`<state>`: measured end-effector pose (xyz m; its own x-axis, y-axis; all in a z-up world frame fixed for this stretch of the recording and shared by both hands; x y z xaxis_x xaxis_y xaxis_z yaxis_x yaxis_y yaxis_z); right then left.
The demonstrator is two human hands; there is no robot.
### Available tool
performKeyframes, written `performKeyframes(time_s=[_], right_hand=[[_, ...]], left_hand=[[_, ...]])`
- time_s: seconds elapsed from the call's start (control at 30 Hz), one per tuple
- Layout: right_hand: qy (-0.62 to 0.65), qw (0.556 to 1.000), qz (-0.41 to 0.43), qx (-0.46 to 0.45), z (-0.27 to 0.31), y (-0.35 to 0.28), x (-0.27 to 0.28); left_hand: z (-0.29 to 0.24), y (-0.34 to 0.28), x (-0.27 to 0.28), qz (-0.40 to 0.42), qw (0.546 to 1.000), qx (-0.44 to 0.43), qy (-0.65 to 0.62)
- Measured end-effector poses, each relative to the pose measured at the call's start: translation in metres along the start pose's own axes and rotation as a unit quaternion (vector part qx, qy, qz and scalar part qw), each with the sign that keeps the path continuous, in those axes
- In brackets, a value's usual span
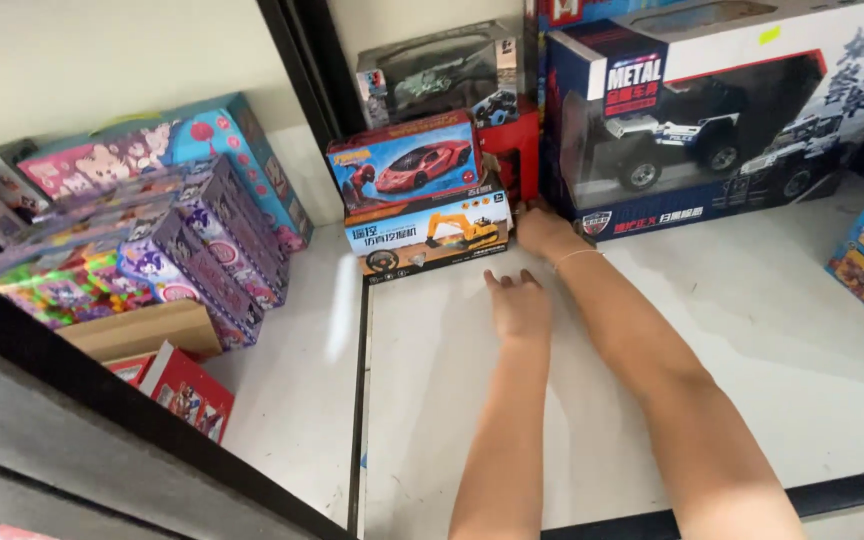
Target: Cleaning and organizing toy boxes on the shelves in a toy store.
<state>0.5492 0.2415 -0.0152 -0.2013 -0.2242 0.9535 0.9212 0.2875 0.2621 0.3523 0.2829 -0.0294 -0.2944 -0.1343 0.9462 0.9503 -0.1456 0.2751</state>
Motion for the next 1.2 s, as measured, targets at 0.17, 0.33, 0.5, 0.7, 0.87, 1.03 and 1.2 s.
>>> performKeyframes(time_s=[0.17,0.33,0.5,0.7,0.87,1.03,1.2], right_hand=[[-0.017,1.000,0.022,-0.014,0.000,-0.007,0.001],[-0.004,1.000,0.016,0.008,0.019,-0.057,0.027],[0.069,0.990,-0.005,0.125,0.042,-0.125,0.065],[0.136,0.974,-0.025,0.182,0.041,-0.191,0.100],[0.095,0.984,0.001,0.149,0.025,-0.253,0.120],[0.091,0.967,-0.090,0.220,-0.011,-0.328,0.156],[0.013,1.000,-0.019,-0.001,-0.121,-0.371,0.183]], left_hand=[[0.004,-0.005,0.029,-0.022,1.000,0.007,0.017],[0.007,-0.014,0.025,0.072,0.996,-0.028,0.047],[0.010,-0.020,0.071,-0.261,0.963,0.014,0.064],[0.000,-0.022,0.068,-0.146,0.983,-0.064,-0.095],[-0.003,-0.037,0.095,-0.114,0.973,-0.096,-0.178],[-0.013,-0.040,0.080,-0.137,0.971,-0.139,-0.138],[-0.009,-0.027,0.019,-0.009,0.983,-0.097,-0.154]])
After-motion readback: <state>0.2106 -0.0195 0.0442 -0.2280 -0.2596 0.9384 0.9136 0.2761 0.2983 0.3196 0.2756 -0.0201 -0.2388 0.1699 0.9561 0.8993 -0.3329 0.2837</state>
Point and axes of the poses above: each hand's wrist, its own y-axis towards the middle knuckle, its own x-axis out of the back of the hand, z = x × y, the point moved 9 cm from there along y, towards the middle knuckle, and after that the axes turned 2 degrees about x, right-handed, at the moved point
